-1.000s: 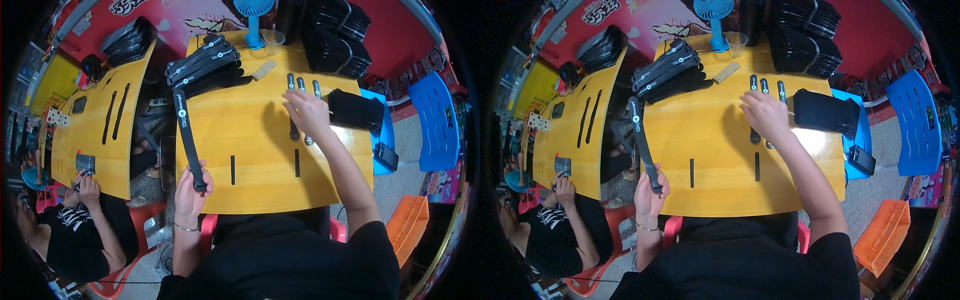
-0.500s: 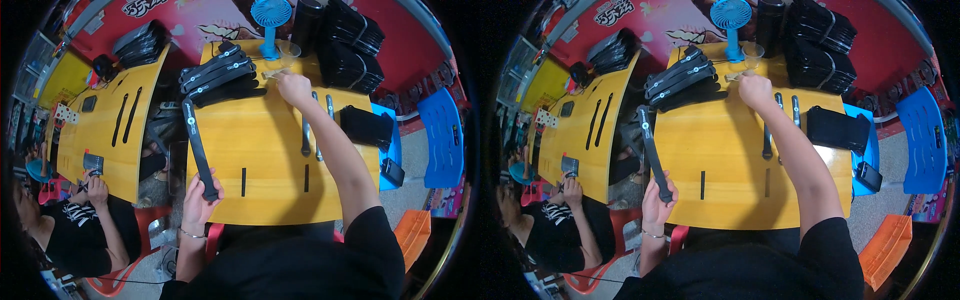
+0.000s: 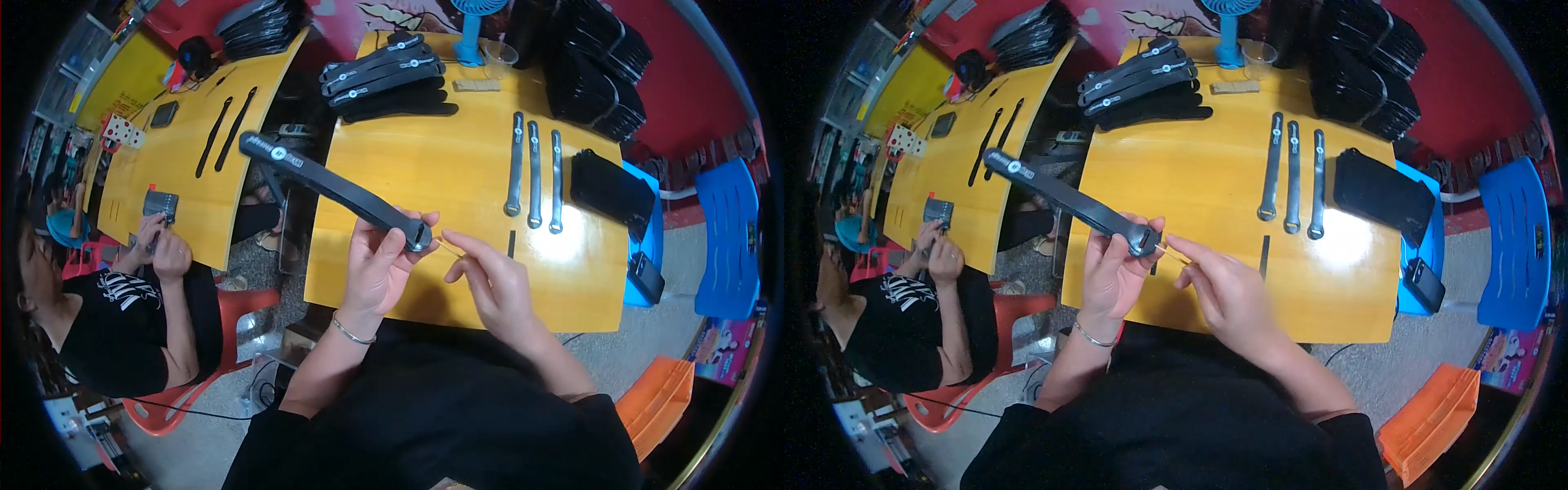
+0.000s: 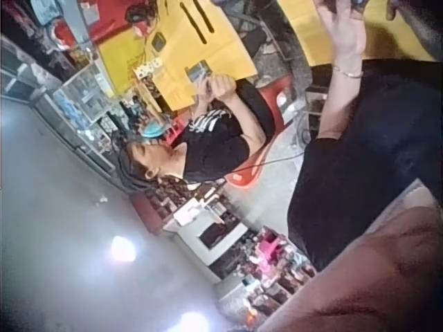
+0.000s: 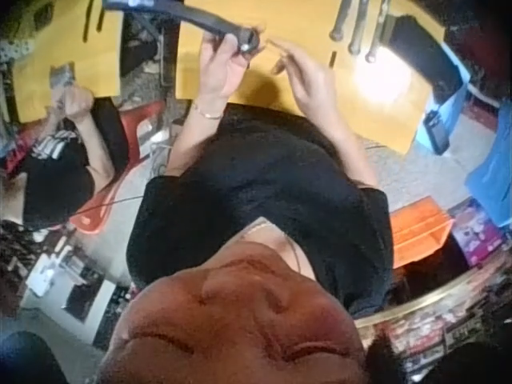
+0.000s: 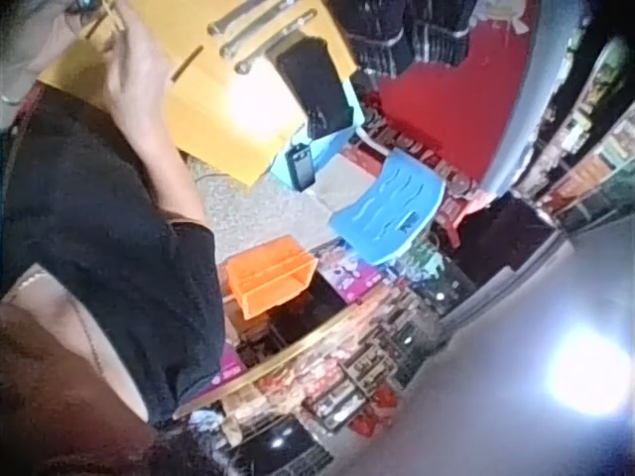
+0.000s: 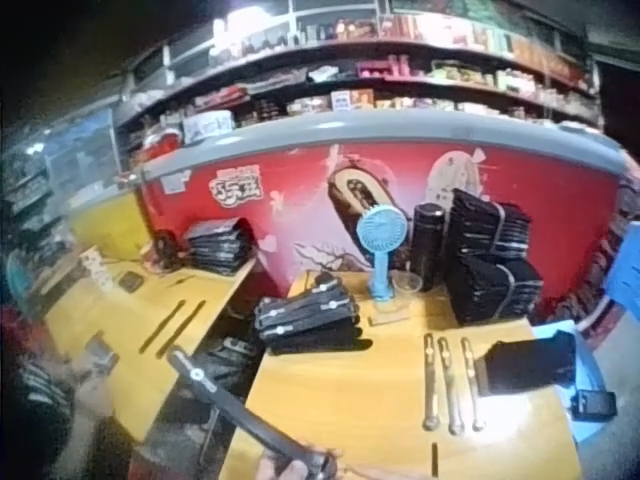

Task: Assembling and organizing black storage straps with labels on a table in a manufacturing workspace.

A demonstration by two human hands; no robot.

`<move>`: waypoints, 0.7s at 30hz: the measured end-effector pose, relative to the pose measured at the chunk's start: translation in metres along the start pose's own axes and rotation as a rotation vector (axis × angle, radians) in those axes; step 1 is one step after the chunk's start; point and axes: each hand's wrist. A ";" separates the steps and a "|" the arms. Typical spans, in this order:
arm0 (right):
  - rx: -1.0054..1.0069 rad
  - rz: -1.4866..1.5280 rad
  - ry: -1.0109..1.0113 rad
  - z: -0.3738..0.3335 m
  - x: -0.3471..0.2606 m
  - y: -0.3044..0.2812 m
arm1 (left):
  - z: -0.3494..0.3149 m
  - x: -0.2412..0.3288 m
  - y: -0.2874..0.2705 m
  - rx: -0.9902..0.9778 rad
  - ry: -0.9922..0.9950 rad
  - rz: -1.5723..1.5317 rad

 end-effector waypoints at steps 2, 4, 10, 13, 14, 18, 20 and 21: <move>-0.006 -0.006 0.038 -0.009 -0.007 0.004 | -0.003 -0.005 0.006 0.010 0.014 0.050; 0.008 0.000 0.081 -0.013 -0.013 0.006 | -0.004 -0.009 0.009 0.007 0.035 0.152; 0.050 -0.040 0.022 -0.022 -0.009 0.008 | -0.010 -0.011 0.024 0.013 0.071 0.242; 0.063 -0.060 -0.029 -0.024 -0.010 0.009 | -0.011 -0.011 0.028 0.004 0.105 0.267; 0.064 -0.058 -0.031 -0.025 -0.010 0.009 | -0.012 -0.011 0.028 0.003 0.105 0.270; 0.078 -0.088 -0.015 -0.028 -0.011 0.011 | -0.014 -0.012 0.027 -0.008 0.121 0.360; 0.091 -0.094 -0.022 -0.027 -0.010 0.012 | -0.015 -0.013 0.026 -0.001 0.146 0.361; 0.108 -0.137 -0.039 -0.027 -0.010 0.012 | -0.016 -0.013 0.024 0.009 0.150 0.394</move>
Point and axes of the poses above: each hand's wrist, its own z-axis towards the middle knuckle, its own y-axis out of the palm, x = y × z, and after that the axes turned 14 degrees about -x, right-handed
